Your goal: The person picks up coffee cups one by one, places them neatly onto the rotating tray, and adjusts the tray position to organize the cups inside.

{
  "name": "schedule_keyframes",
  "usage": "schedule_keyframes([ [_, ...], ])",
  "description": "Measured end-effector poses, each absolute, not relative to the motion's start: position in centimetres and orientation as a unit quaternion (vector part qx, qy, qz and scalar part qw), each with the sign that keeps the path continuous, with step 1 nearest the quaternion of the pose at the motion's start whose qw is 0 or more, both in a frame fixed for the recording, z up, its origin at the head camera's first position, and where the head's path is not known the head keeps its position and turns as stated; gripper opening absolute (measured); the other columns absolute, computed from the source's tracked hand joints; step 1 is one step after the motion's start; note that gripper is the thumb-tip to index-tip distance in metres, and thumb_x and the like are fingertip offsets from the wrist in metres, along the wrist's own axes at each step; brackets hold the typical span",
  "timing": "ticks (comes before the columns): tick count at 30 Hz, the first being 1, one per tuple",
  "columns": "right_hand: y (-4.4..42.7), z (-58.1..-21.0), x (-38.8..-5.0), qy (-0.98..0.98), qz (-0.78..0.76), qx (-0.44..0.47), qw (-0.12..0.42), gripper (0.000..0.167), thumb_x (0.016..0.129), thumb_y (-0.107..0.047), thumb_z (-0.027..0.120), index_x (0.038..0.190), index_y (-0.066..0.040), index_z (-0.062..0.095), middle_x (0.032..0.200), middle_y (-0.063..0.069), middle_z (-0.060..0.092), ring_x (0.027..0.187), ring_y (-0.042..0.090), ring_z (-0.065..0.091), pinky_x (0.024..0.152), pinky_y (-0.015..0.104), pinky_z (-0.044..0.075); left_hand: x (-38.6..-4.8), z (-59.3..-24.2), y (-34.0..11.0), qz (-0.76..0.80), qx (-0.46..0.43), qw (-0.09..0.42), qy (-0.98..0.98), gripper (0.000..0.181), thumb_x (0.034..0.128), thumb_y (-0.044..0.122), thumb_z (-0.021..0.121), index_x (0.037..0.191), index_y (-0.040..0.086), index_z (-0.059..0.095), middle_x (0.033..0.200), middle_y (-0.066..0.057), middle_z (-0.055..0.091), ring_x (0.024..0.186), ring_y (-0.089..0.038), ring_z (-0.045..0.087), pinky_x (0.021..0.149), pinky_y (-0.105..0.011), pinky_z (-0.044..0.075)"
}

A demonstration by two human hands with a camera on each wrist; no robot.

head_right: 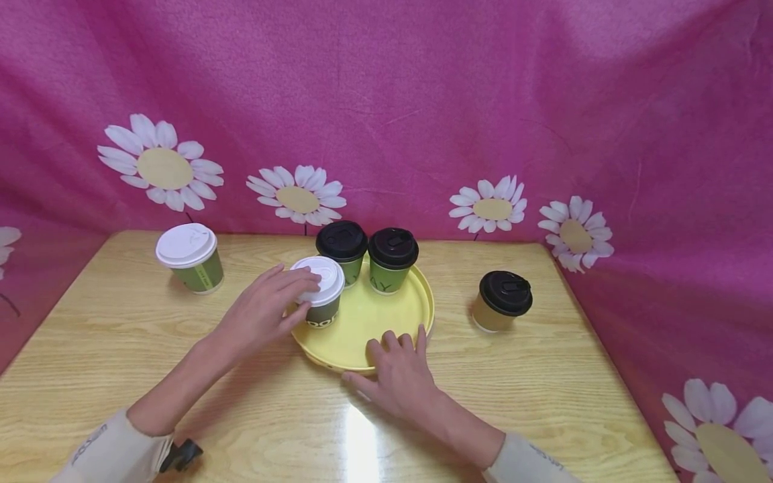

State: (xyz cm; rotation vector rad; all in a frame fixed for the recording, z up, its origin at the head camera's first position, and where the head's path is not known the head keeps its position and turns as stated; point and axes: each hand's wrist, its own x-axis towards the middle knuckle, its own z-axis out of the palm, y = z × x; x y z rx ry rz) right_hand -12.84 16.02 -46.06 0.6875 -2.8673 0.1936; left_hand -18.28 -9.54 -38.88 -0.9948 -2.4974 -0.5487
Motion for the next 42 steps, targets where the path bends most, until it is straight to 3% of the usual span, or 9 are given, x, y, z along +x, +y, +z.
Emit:
schedule_keyframes([
  [20,15.8,-45.8,-13.0,-0.962,0.06,0.25,0.097,0.052,0.088,-0.067,0.059,0.098,-0.017,0.064,0.098,0.004,0.058,0.094,0.034,0.058,0.104,0.071,0.027,-18.6,-38.8,-10.1,-0.209,-0.335,0.174,-0.902,0.035,0.0916,0.012,0.066,0.125,0.003,0.066,0.132,-0.01,0.063,0.136,-0.026,0.045,0.118,-0.048,0.025],
  [30,15.9,-45.8,-13.0,-0.96,0.061,0.257,0.096,0.052,0.088,-0.066,0.059,0.104,-0.017,0.066,0.101,0.003,0.059,0.096,0.033,0.058,0.105,0.067,0.029,-19.0,-39.0,-12.5,-0.311,-0.276,0.29,-0.862,0.042,0.0896,0.008,0.068,0.13,0.0,0.059,0.131,-0.015,0.061,0.128,-0.032,0.051,0.11,-0.047,0.037],
  [42,15.9,-45.9,-13.3,-0.956,0.069,0.268,0.1,0.054,0.089,-0.066,0.059,0.105,-0.015,0.066,0.101,0.004,0.06,0.094,0.033,0.058,0.102,0.063,0.035,-19.8,-40.2,-19.0,-0.452,-0.04,0.359,-0.816,0.047,0.0832,-0.004,0.062,0.129,-0.003,0.052,0.126,-0.024,0.053,0.119,-0.037,0.051,0.096,-0.052,0.042],
])
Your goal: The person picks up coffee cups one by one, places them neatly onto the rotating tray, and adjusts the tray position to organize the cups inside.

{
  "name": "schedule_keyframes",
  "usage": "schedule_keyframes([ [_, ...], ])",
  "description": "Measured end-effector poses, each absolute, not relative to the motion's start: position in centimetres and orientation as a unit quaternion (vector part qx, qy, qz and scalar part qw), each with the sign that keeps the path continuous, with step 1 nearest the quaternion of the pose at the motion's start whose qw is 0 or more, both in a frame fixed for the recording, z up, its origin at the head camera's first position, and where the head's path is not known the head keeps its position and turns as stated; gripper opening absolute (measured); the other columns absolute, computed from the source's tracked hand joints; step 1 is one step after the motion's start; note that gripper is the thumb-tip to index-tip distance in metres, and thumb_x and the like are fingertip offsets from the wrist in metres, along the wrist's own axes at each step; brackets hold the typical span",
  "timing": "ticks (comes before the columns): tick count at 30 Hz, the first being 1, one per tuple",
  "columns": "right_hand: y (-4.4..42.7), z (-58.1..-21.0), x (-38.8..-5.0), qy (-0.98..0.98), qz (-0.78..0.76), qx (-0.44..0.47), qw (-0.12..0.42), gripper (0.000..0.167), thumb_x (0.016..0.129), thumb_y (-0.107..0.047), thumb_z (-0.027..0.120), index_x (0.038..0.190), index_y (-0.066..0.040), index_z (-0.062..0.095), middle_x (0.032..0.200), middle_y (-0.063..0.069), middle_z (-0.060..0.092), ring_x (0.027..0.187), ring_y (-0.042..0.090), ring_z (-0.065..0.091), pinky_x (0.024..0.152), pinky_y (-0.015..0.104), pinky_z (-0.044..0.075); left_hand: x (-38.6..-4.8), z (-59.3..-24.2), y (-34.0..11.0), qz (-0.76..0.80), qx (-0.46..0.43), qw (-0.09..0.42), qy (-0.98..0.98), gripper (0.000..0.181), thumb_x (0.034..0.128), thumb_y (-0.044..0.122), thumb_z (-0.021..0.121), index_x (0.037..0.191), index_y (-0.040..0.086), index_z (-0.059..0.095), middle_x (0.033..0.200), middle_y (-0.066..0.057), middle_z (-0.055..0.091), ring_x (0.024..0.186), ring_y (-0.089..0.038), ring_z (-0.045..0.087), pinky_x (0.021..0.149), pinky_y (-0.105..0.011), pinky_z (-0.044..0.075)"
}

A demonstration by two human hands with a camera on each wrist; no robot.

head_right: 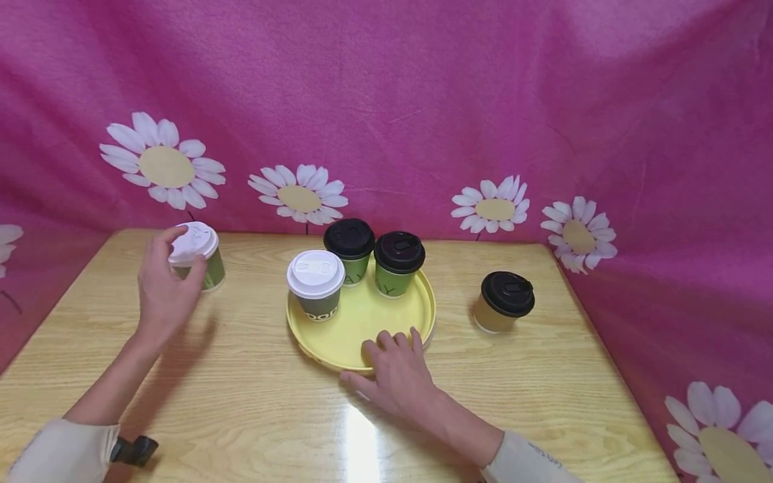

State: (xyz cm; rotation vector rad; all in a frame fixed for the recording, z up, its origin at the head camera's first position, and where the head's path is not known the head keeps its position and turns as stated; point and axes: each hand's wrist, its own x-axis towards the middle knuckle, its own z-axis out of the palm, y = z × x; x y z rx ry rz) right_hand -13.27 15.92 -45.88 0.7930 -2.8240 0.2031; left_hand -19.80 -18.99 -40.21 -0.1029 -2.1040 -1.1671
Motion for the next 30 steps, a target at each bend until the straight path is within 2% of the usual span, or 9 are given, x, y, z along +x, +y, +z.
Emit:
schedule_keyframes([
  [5,16.0,-45.8,-13.4,-0.952,0.068,0.278,0.106,0.053,0.089,-0.066,0.058,0.102,-0.015,0.066,0.096,0.003,0.058,0.09,0.031,0.056,0.096,0.055,0.04,-19.5,-41.2,-21.5,-0.465,0.014,0.359,-0.809,0.054,0.0825,-0.005,0.062,0.134,-0.006,0.046,0.132,-0.025,0.046,0.128,-0.035,0.042,0.107,-0.043,0.035],
  [9,16.1,-45.7,-13.5,-0.954,0.065,0.276,0.099,0.054,0.089,-0.067,0.057,0.103,-0.016,0.066,0.097,0.003,0.059,0.09,0.03,0.057,0.095,0.053,0.041,-19.4,-42.0,-22.7,-0.489,0.064,0.356,-0.794,0.057,0.0817,-0.006,0.06,0.136,-0.009,0.043,0.134,-0.022,0.044,0.128,-0.029,0.041,0.106,-0.033,0.035],
  [14,16.3,-45.7,-13.6,-0.955,0.066,0.275,0.084,0.055,0.089,-0.068,0.056,0.104,-0.016,0.067,0.098,0.002,0.059,0.092,0.03,0.057,0.093,0.051,0.042,-19.8,-43.1,-23.8,-0.545,0.122,0.324,-0.764,0.06,0.0818,-0.004,0.061,0.138,-0.006,0.04,0.133,-0.015,0.044,0.123,-0.021,0.043,0.104,-0.028,0.037],
  [18,16.3,-45.6,-13.7,-0.954,0.067,0.28,0.079,0.057,0.089,-0.068,0.056,0.106,-0.016,0.069,0.099,0.002,0.06,0.094,0.029,0.057,0.092,0.048,0.044,-20.3,-43.7,-24.2,-0.58,0.141,0.269,-0.756,0.065,0.0843,-0.002,0.062,0.143,-0.004,0.033,0.138,-0.016,0.041,0.128,-0.026,0.041,0.109,-0.034,0.035],
  [23,16.5,-45.6,-13.8,-0.951,0.063,0.289,0.084,0.059,0.088,-0.068,0.058,0.109,-0.015,0.071,0.1,0.003,0.061,0.095,0.03,0.057,0.089,0.045,0.047,-20.8,-43.9,-24.4,-0.609,0.152,0.181,-0.757,0.076,0.0856,-0.001,0.058,0.151,0.0,0.019,0.149,-0.019,0.032,0.137,-0.033,0.033,0.115,-0.04,0.031],
  [30,16.6,-45.5,-14.1,-0.947,0.054,0.305,0.086,0.062,0.088,-0.07,0.057,0.112,-0.016,0.072,0.101,0.003,0.063,0.092,0.027,0.059,0.081,0.041,0.051,-21.3,-44.1,-24.4,-0.625,0.136,0.124,-0.759,0.085,0.0841,-0.006,0.059,0.153,0.0,0.01,0.156,-0.022,0.022,0.144,-0.035,0.024,0.118,-0.043,0.026],
])
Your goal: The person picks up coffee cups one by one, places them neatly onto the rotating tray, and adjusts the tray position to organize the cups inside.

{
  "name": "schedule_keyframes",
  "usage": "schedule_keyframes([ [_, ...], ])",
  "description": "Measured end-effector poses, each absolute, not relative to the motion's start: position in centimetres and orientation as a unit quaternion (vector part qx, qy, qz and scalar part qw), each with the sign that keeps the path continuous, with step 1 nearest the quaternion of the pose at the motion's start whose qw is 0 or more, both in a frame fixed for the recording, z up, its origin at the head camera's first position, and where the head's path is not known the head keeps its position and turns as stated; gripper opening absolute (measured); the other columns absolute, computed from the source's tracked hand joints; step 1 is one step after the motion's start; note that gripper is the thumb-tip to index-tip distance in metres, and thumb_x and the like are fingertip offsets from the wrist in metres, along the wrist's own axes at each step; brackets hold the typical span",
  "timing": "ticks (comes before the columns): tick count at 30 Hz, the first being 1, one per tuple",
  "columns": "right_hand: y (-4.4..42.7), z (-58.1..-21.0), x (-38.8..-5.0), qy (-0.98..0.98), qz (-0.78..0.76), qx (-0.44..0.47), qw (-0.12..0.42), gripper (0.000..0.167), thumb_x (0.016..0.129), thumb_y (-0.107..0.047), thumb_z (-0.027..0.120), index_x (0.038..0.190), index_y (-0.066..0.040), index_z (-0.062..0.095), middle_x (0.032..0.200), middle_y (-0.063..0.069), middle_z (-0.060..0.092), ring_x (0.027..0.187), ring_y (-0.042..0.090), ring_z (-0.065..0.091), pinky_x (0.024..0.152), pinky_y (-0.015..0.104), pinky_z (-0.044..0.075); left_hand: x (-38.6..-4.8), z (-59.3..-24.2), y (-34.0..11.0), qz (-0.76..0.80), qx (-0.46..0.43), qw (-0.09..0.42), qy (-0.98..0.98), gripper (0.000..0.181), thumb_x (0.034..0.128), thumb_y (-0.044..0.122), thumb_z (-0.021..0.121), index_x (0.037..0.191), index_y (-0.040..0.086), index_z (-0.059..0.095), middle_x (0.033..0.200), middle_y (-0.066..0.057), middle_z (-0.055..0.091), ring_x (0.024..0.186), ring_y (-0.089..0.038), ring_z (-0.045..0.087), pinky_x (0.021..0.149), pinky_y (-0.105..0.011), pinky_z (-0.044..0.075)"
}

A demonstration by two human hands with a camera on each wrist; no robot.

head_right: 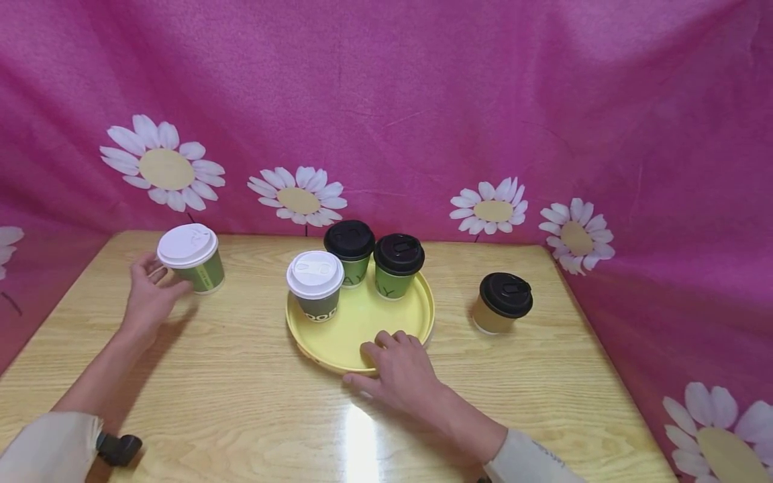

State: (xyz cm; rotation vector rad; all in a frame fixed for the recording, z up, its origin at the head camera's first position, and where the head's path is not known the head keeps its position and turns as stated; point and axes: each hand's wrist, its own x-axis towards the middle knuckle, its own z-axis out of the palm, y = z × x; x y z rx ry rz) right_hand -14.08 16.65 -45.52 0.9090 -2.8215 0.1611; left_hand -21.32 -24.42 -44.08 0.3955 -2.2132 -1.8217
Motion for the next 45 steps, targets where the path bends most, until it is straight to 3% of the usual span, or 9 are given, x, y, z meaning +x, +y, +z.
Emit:
schedule_keyframes([
  [4,16.8,-45.6,-14.3,-0.942,0.052,0.317,0.093,0.06,0.087,-0.07,0.057,0.109,-0.017,0.072,0.097,0.002,0.063,0.089,0.026,0.059,0.075,0.039,0.052,-21.7,-44.4,-24.2,-0.626,0.128,0.114,-0.761,0.089,0.0841,-0.007,0.064,0.153,0.002,0.008,0.155,-0.022,0.021,0.144,-0.037,0.025,0.118,-0.042,0.026],
  [11,17.0,-45.6,-14.6,-0.94,0.055,0.325,0.092,0.058,0.087,-0.071,0.057,0.108,-0.018,0.072,0.097,0.001,0.063,0.086,0.024,0.059,0.069,0.037,0.052,-22.4,-44.8,-23.7,-0.643,0.118,0.107,-0.749,0.096,0.0844,-0.006,0.07,0.154,0.006,0.005,0.155,-0.019,0.02,0.14,-0.036,0.032,0.113,-0.038,0.036],
  [25,17.1,-45.7,-14.7,-0.934,0.061,0.335,0.104,0.058,0.087,-0.068,0.06,0.109,-0.017,0.072,0.098,0.002,0.063,0.088,0.025,0.06,0.074,0.038,0.053,-23.1,-45.2,-23.2,-0.615,0.134,0.137,-0.765,0.092,0.0874,0.008,0.074,0.155,0.009,0.011,0.154,-0.019,0.027,0.138,-0.035,0.037,0.114,-0.041,0.033],
  [32,17.1,-45.6,-14.8,-0.936,0.063,0.333,0.09,0.061,0.087,-0.069,0.058,0.113,-0.016,0.073,0.102,0.004,0.065,0.094,0.028,0.06,0.083,0.039,0.053,-21.7,-44.3,-23.0,-0.604,0.103,0.119,-0.781,0.093,0.0891,0.016,0.074,0.155,0.008,0.01,0.155,-0.02,0.027,0.139,-0.04,0.034,0.113,-0.047,0.034],
  [38,17.1,-45.6,-14.8,-0.935,0.075,0.336,0.089,0.06,0.087,-0.069,0.059,0.111,-0.015,0.072,0.099,0.002,0.064,0.089,0.024,0.059,0.076,0.036,0.053,-19.8,-43.7,-23.3,-0.589,0.064,0.086,-0.801,0.095,0.0897,0.02,0.075,0.156,0.005,0.008,0.155,-0.023,0.025,0.137,-0.047,0.034,0.109,-0.057,0.036],
  [45,17.1,-45.5,-14.8,-0.935,0.076,0.334,0.087,0.061,0.087,-0.07,0.058,0.111,-0.015,0.073,0.099,0.002,0.064,0.089,0.024,0.059,0.076,0.036,0.053,-17.8,-41.6,-22.8,-0.574,0.02,0.092,-0.813,0.093,0.0897,0.019,0.075,0.156,0.004,0.012,0.152,-0.019,0.029,0.134,-0.042,0.035,0.105,-0.058,0.041],
])
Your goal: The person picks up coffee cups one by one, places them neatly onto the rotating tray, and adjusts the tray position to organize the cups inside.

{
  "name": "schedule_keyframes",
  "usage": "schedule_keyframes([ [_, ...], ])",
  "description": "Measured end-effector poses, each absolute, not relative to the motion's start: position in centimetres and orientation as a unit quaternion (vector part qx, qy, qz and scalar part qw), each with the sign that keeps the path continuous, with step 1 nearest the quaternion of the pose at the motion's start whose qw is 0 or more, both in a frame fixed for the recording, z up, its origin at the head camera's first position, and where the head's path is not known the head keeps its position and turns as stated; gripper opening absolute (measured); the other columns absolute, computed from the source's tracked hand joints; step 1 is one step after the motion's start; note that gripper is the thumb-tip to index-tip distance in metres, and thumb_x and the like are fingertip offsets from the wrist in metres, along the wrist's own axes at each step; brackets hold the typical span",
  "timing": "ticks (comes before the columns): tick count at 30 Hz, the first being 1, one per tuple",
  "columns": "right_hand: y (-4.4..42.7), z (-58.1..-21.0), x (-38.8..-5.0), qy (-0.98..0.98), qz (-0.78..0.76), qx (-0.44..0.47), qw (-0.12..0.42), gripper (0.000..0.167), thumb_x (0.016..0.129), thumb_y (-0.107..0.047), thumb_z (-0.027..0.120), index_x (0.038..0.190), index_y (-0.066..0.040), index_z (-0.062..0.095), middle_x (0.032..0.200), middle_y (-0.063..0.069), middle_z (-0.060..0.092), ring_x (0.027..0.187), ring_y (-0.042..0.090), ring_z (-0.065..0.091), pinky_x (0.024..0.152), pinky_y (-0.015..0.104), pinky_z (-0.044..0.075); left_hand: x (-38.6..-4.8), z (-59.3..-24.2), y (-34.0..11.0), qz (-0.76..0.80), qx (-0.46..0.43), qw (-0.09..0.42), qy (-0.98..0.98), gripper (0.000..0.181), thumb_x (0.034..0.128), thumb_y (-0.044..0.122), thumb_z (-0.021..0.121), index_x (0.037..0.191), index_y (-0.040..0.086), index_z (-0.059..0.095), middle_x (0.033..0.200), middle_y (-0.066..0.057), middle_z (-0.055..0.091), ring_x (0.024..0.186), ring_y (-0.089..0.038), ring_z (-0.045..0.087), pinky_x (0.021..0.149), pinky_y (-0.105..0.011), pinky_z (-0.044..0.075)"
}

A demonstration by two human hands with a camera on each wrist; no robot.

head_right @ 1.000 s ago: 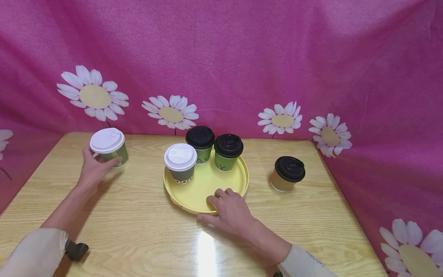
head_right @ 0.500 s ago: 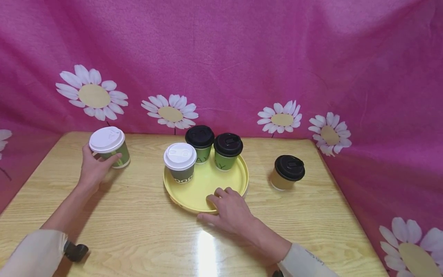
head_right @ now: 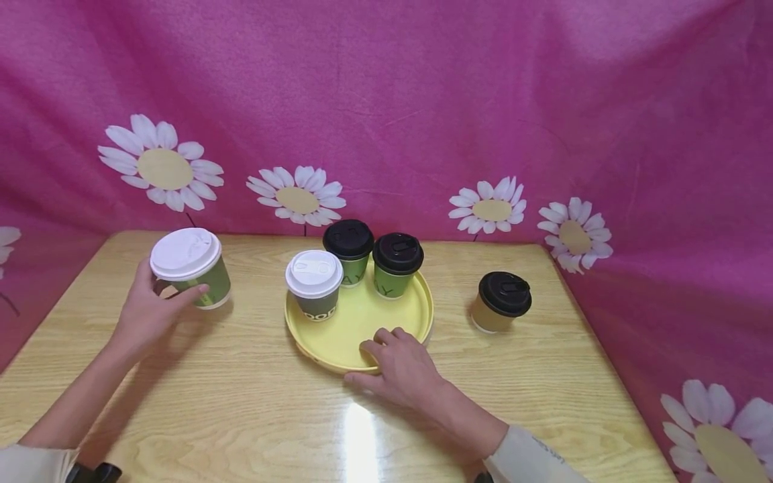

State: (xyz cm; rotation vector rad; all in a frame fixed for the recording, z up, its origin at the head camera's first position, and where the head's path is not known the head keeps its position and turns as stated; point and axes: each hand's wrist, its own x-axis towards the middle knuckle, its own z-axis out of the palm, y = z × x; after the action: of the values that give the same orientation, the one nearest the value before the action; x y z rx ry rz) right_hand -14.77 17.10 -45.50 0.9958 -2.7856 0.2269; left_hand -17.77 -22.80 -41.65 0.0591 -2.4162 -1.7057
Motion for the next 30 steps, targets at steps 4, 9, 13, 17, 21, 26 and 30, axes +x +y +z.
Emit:
schedule_keyframes([
  [4,17.1,-45.5,-14.8,-0.935,0.074,0.334,0.089,0.062,0.087,-0.07,0.059,0.112,-0.015,0.073,0.1,0.002,0.064,0.091,0.024,0.06,0.079,0.037,0.053,-16.6,-40.1,-22.2,-0.57,-0.009,0.095,-0.816,0.089,0.0886,0.015,0.076,0.154,0.004,0.017,0.146,-0.015,0.036,0.131,-0.034,0.04,0.102,-0.044,0.048],
  [9,17.1,-45.5,-14.8,-0.937,0.07,0.331,0.088,0.061,0.087,-0.069,0.059,0.113,-0.015,0.073,0.1,0.003,0.064,0.093,0.025,0.06,0.081,0.038,0.053,-15.3,-39.2,-21.0,-0.591,-0.055,0.097,-0.799,0.089,0.0863,0.006,0.077,0.155,0.006,0.021,0.141,-0.007,0.039,0.129,-0.023,0.044,0.095,-0.021,0.05],
  [13,17.1,-45.6,-14.8,-0.937,0.075,0.33,0.089,0.061,0.087,-0.069,0.059,0.112,-0.015,0.073,0.1,0.002,0.064,0.092,0.024,0.06,0.079,0.037,0.053,-14.4,-38.8,-19.8,-0.617,-0.082,0.085,-0.778,0.087,0.0857,0.001,0.076,0.154,0.008,0.024,0.139,-0.004,0.041,0.127,-0.016,0.044,0.094,-0.017,0.047],
  [17,17.2,-45.7,-14.8,-0.936,0.08,0.331,0.092,0.061,0.086,-0.069,0.06,0.112,-0.015,0.073,0.099,0.001,0.064,0.09,0.023,0.06,0.077,0.036,0.053,-13.6,-38.3,-18.6,-0.634,-0.089,0.067,-0.765,0.087,0.0854,0.0,0.076,0.154,0.007,0.023,0.141,-0.006,0.041,0.129,-0.019,0.043,0.098,-0.019,0.046],
  [21,17.2,-45.8,-14.7,-0.937,0.078,0.328,0.096,0.062,0.086,-0.069,0.06,0.112,-0.015,0.073,0.099,0.001,0.064,0.09,0.023,0.059,0.077,0.036,0.053,-13.1,-37.9,-17.3,-0.645,-0.077,0.051,-0.759,0.092,0.0855,0.003,0.077,0.155,0.008,0.016,0.147,-0.008,0.036,0.137,-0.028,0.037,0.105,-0.032,0.045],
  [26,17.1,-45.9,-14.7,-0.937,0.079,0.326,0.102,0.06,0.085,-0.069,0.061,0.11,-0.016,0.072,0.097,0.0,0.063,0.089,0.023,0.059,0.075,0.035,0.053,-13.0,-37.9,-15.9,-0.657,-0.079,0.031,-0.749,0.09,0.0844,0.003,0.078,0.153,0.004,0.02,0.146,-0.011,0.039,0.137,-0.028,0.038,0.109,-0.044,0.041],
  [30,17.0,-46.0,-14.7,-0.936,0.081,0.326,0.1,0.059,0.087,-0.069,0.059,0.109,-0.016,0.07,0.096,-0.001,0.062,0.086,0.022,0.058,0.073,0.035,0.052,-13.0,-38.3,-14.9,-0.654,-0.095,0.023,-0.75,0.088,0.0817,0.004,0.08,0.15,0.003,0.026,0.144,-0.011,0.042,0.136,-0.027,0.04,0.109,-0.047,0.04],
])
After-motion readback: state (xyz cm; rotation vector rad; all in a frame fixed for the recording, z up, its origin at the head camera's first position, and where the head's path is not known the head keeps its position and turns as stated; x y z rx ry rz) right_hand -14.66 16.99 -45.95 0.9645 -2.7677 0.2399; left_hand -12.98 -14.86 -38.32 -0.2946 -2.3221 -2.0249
